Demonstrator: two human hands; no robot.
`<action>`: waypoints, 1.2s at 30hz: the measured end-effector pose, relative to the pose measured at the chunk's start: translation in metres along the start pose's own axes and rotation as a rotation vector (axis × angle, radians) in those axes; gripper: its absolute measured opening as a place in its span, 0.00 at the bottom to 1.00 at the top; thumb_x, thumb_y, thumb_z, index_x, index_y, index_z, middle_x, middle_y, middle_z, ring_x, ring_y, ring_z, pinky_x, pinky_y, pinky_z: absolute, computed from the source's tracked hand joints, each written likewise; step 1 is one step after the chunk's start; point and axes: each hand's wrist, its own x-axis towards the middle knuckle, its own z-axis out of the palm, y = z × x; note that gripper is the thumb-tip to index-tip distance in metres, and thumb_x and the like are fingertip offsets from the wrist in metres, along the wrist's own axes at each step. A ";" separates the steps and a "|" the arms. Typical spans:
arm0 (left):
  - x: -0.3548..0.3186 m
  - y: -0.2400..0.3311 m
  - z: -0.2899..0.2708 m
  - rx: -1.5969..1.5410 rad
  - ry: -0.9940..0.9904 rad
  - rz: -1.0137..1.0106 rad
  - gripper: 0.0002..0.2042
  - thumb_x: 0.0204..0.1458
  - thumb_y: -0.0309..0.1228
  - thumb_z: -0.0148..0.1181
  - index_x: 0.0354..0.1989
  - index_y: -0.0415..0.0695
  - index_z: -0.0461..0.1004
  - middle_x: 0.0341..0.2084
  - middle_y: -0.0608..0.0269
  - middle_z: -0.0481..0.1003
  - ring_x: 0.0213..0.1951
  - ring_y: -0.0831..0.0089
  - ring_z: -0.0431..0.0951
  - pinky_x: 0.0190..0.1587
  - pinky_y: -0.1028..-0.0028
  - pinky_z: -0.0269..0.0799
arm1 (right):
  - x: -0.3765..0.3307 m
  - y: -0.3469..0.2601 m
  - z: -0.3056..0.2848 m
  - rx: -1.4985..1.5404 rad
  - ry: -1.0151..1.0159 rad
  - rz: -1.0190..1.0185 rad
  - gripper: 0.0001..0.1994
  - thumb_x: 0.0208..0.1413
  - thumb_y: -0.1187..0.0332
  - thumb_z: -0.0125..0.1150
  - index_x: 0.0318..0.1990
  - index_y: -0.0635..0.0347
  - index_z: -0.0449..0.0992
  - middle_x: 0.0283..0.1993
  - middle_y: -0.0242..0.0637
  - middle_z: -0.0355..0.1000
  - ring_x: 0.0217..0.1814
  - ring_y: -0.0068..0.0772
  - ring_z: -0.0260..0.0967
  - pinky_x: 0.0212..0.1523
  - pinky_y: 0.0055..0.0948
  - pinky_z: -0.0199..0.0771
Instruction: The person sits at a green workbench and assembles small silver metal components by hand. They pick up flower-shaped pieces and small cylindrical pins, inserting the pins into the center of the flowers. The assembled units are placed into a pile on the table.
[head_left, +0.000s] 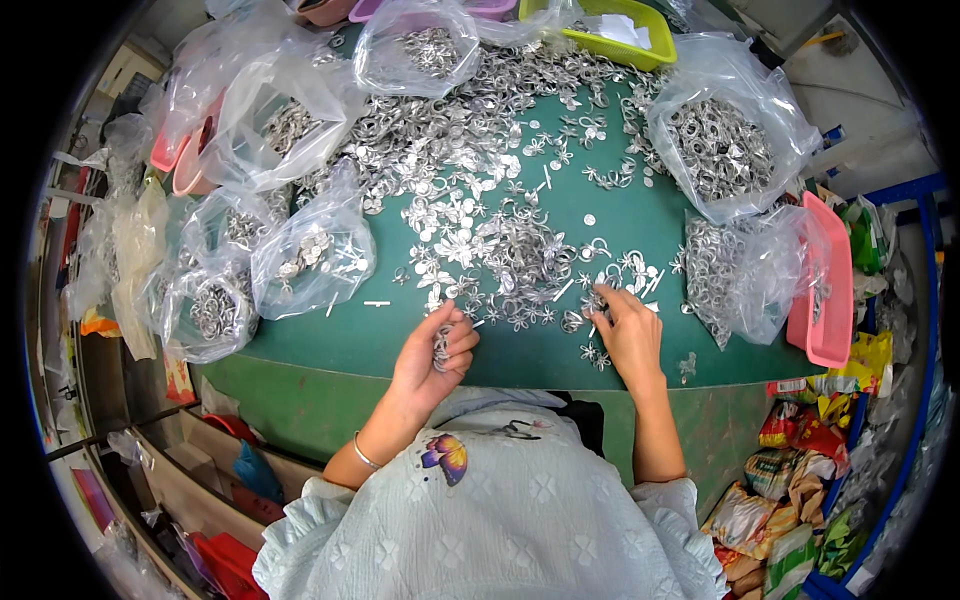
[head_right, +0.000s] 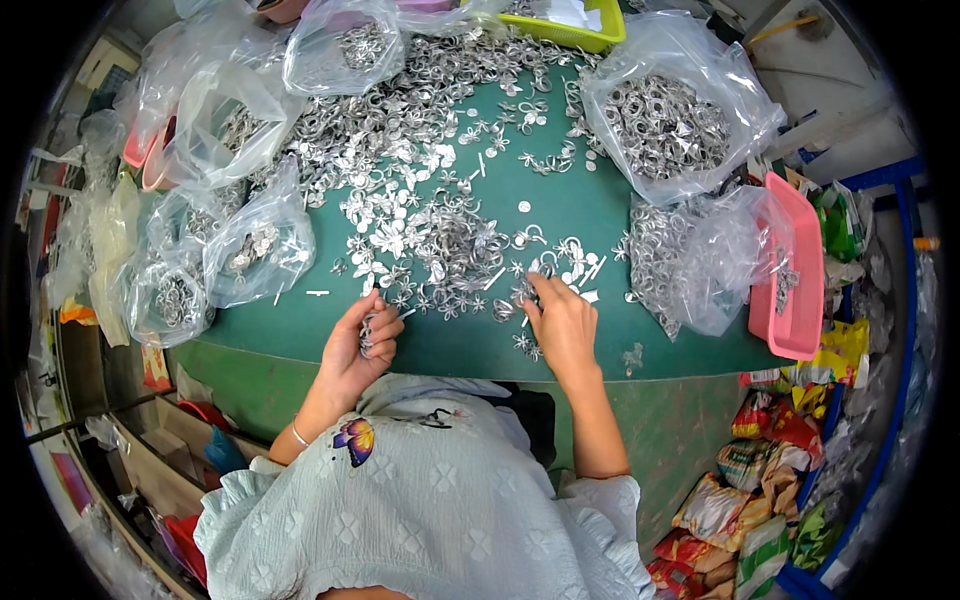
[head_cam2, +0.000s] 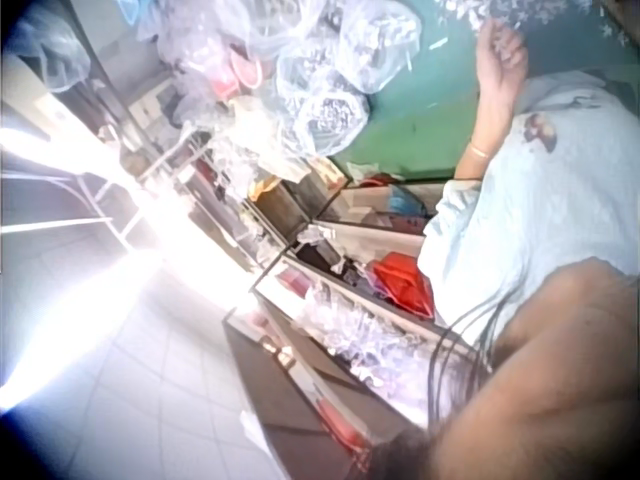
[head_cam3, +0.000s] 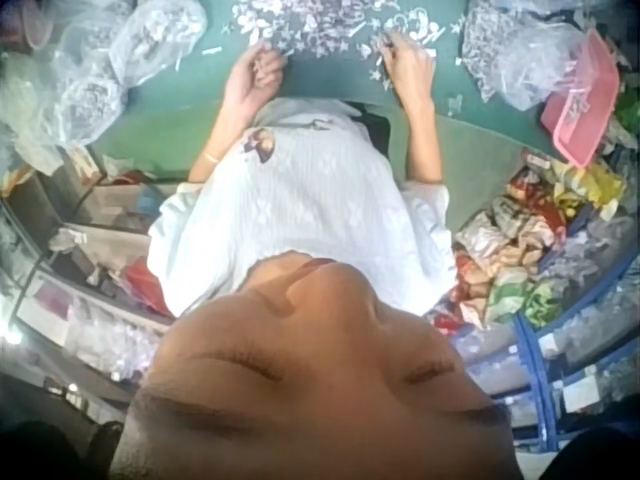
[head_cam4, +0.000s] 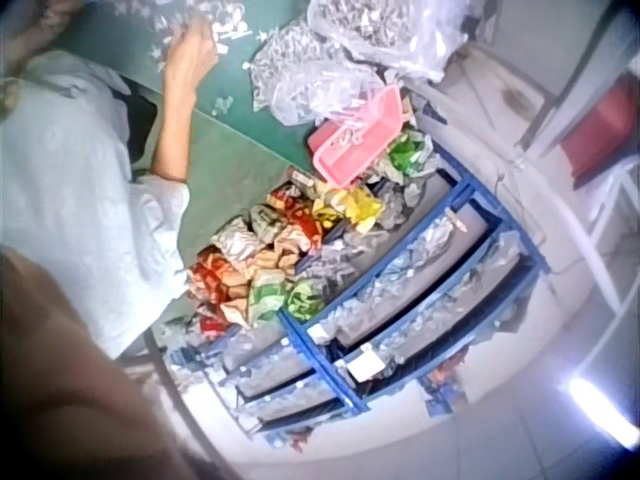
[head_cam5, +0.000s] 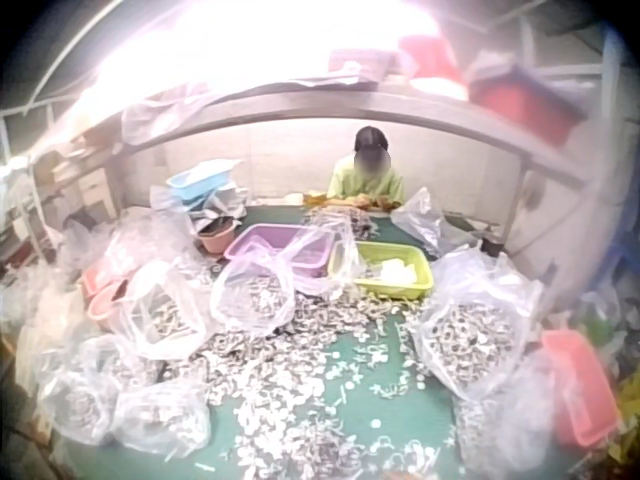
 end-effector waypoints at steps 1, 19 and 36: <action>0.000 0.000 0.000 0.001 0.000 -0.001 0.10 0.55 0.33 0.46 0.25 0.42 0.65 0.14 0.70 0.55 0.17 0.83 0.54 0.13 0.84 0.49 | 0.001 0.002 -0.001 -0.014 -0.011 -0.038 0.11 0.41 0.73 0.63 0.35 0.61 0.74 0.17 0.31 0.59 0.16 0.24 0.53 0.20 0.22 0.57; 0.002 0.001 -0.002 -0.018 0.017 -0.022 0.09 0.54 0.33 0.47 0.25 0.42 0.65 0.15 0.71 0.55 0.18 0.82 0.55 0.14 0.84 0.48 | 0.033 -0.005 -0.007 0.362 -0.115 0.150 0.09 0.47 0.67 0.58 0.30 0.65 0.72 0.20 0.39 0.68 0.17 0.29 0.63 0.19 0.25 0.63; -0.058 0.033 -0.008 0.010 -0.110 0.220 0.10 0.54 0.34 0.46 0.26 0.41 0.65 0.16 0.71 0.58 0.19 0.83 0.57 0.14 0.86 0.49 | 0.023 -0.004 0.007 -0.248 -0.210 -0.101 0.07 0.42 0.71 0.61 0.26 0.64 0.69 0.22 0.43 0.66 0.23 0.42 0.62 0.24 0.36 0.61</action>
